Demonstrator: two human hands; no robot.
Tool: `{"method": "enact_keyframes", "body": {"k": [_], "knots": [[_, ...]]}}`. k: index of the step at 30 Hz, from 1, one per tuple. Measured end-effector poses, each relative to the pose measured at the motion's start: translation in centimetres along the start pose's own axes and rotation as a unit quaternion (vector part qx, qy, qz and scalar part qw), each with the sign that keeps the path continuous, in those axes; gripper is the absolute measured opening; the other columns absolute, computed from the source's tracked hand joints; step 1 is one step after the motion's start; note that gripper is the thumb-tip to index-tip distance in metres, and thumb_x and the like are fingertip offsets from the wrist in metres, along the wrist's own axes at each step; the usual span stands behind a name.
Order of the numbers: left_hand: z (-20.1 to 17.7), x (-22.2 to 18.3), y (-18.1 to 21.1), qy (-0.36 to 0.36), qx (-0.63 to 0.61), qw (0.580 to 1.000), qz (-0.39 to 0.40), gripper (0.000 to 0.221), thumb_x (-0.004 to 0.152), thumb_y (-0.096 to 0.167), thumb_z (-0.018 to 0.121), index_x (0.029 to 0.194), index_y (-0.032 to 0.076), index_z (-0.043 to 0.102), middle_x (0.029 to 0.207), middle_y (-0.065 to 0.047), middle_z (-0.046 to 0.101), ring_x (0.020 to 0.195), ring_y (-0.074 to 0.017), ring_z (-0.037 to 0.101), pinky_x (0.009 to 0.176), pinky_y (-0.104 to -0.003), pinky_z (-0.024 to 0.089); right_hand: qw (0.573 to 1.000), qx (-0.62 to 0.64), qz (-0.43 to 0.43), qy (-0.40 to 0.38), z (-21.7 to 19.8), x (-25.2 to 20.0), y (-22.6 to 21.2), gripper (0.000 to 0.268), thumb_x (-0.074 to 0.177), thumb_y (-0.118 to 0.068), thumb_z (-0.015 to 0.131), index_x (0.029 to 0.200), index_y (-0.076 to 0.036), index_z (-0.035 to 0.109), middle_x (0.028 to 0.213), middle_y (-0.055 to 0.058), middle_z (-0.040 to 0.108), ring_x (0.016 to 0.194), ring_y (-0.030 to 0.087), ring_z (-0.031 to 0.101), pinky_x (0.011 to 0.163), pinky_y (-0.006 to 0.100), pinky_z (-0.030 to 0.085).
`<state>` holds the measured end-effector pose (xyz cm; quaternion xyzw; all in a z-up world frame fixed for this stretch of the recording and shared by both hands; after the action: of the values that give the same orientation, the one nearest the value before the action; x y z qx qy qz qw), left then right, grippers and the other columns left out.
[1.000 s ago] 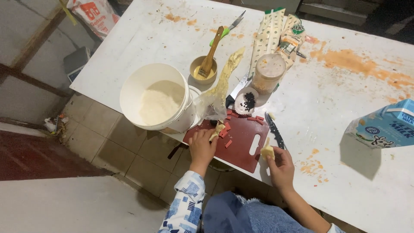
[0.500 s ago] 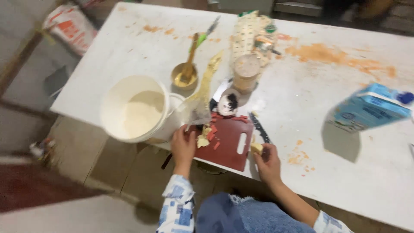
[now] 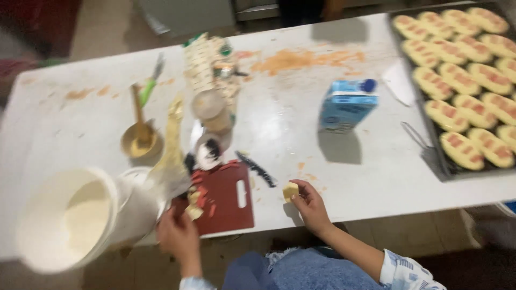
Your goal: Grating a topping onto pre-shaped dough pieces on a baking tray in a bakery production area.
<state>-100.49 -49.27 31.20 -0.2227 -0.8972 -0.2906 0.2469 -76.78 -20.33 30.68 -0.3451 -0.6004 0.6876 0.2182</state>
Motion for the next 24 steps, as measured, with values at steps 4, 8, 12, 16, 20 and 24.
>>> {"method": "enact_keyframes", "body": {"k": [4, 8, 12, 16, 20, 24], "knots": [[0.5, -4.3, -2.9, 0.028, 0.135, 0.983, -0.119, 0.043, 0.101, 0.040, 0.064, 0.128, 0.007, 0.068, 0.128, -0.016, 0.068, 0.116, -0.0438, 0.059, 0.092, -0.062, 0.042, 0.995, 0.031, 0.030, 0.090, -7.0, -0.5, 0.2, 0.037, 0.091, -0.013, 0.066, 0.128, -0.011, 0.064, 0.116, 0.011, 0.071, 0.099, 0.022, 0.068, 0.079, 0.033, 0.058], [0.0, -3.9, -0.9, -0.077, 0.173, 0.956, -0.223, 0.044, 0.102, 0.036, 0.060, 0.135, 0.007, 0.064, 0.133, -0.019, 0.065, 0.124, -0.0442, 0.053, 0.094, -0.063, 0.035, 0.982, 0.014, 0.025, 0.185, -13.5, -0.6, 1.4, 0.038, 0.091, -0.007, 0.063, 0.129, -0.007, 0.063, 0.113, 0.012, 0.069, 0.098, 0.022, 0.064, 0.078, 0.035, 0.057], [0.5, -2.0, 5.0, 0.012, 0.120, 0.988, -0.093, 0.047, 0.108, 0.038, 0.053, 0.131, 0.000, 0.067, 0.115, -0.024, 0.070, 0.103, -0.0468, 0.061, 0.088, -0.057, 0.040, 0.959, 0.035, -0.017, 0.281, -19.6, -0.1, 1.9, 0.034, 0.093, -0.007, 0.064, 0.127, -0.007, 0.060, 0.111, 0.012, 0.063, 0.092, 0.022, 0.064, 0.074, 0.032, 0.054], [3.9, 1.4, 22.7, -0.172, -0.175, 0.961, -0.129, 0.036, 0.082, 0.020, 0.078, 0.112, 0.001, 0.073, 0.106, -0.013, 0.075, 0.100, -0.0270, 0.070, 0.089, -0.041, 0.052, 0.919, 0.150, -0.028, 0.363, -24.2, -0.8, 0.6, 0.029, 0.100, -0.010, 0.055, 0.129, -0.003, 0.052, 0.109, 0.015, 0.056, 0.083, 0.027, 0.065, 0.078, 0.035, 0.058], [14.7, -4.6, 38.1, -0.306, -0.300, 0.883, 0.192, 0.050, 0.091, 0.030, 0.069, 0.134, 0.007, 0.056, 0.131, -0.015, 0.060, 0.121, -0.0336, 0.055, 0.106, -0.048, 0.041, 0.903, 0.206, -0.019, 0.376, -28.6, -2.4, 0.3, 0.028, 0.104, -0.009, 0.050, 0.131, -0.002, 0.050, 0.108, 0.018, 0.056, 0.084, 0.028, 0.061, 0.077, 0.038, 0.056], [24.8, -8.1, 50.3, -0.393, -0.167, 0.788, 0.445, 0.052, 0.097, 0.027, 0.053, 0.145, 0.010, 0.047, 0.146, -0.013, 0.052, 0.131, -0.0336, 0.050, 0.100, -0.048, 0.043, 0.883, 0.246, -0.024, 0.399, -32.9, -4.5, -0.2, 0.033, 0.103, -0.010, 0.050, 0.135, -0.001, 0.049, 0.112, 0.019, 0.056, 0.086, 0.029, 0.060, 0.075, 0.039, 0.051]]}}
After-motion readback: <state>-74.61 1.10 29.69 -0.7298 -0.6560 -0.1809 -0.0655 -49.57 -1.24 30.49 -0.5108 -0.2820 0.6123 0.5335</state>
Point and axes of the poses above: each hand's wrist, its own x-axis towards the middle knuckle, its own z-axis out of the palm, y = z × x, the point moved 3 cm from there along x, towards the middle knuckle
